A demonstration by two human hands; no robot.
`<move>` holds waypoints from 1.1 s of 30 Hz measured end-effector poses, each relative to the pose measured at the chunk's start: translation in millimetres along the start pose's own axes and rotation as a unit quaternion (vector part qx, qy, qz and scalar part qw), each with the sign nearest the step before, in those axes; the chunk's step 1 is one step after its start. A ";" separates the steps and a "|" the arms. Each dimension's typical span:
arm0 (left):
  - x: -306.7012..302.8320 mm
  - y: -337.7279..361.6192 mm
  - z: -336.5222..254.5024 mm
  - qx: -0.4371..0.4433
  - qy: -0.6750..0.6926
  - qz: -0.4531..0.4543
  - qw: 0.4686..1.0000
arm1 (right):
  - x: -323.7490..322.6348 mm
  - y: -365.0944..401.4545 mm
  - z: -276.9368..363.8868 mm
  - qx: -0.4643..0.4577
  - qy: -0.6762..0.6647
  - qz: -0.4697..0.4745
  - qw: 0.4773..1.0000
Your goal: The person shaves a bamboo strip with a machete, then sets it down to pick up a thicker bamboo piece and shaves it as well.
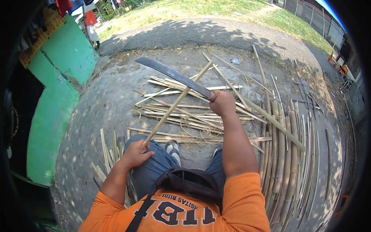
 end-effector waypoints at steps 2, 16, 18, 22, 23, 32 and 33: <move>1.1 2.3 1.1 0.011 0.005 -0.009 1.000 | -1.1 -5.2 -9.6 0.022 -0.010 -0.010 1.000; -1.3 -0.2 -5.1 0.010 -0.011 0.024 1.000 | -11.9 -16.1 -92.4 0.286 -0.104 -0.043 0.952; -4.9 0.7 -2.9 -0.001 0.021 0.020 1.000 | -1.8 -19.9 -111.0 0.350 -0.158 -0.058 0.921; -3.0 -0.5 8.2 0.002 0.051 -0.008 0.999 | 16.0 -26.3 -131.1 0.447 -0.398 -0.080 0.797; -2.9 -2.7 7.8 0.015 0.040 -0.011 0.999 | 21.1 -29.2 -135.9 0.462 -0.441 -0.101 0.763; -24.0 5.5 -18.2 0.037 0.029 -0.001 0.999 | -22.7 -7.2 -98.7 0.404 -0.471 -0.047 0.783; -29.5 8.5 -28.5 0.037 0.014 -0.007 0.999 | -14.0 -10.9 -108.2 0.387 -0.405 -0.043 0.827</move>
Point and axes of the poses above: each hand's wrist, its own y-axis away from the middle knuckle, its own x-axis out of the palm, z = x × y, the point moved 4 cm from there along -y, towards the middle knuckle, and after that the axes turned 8 degrees about x, right-handed, at the moved point
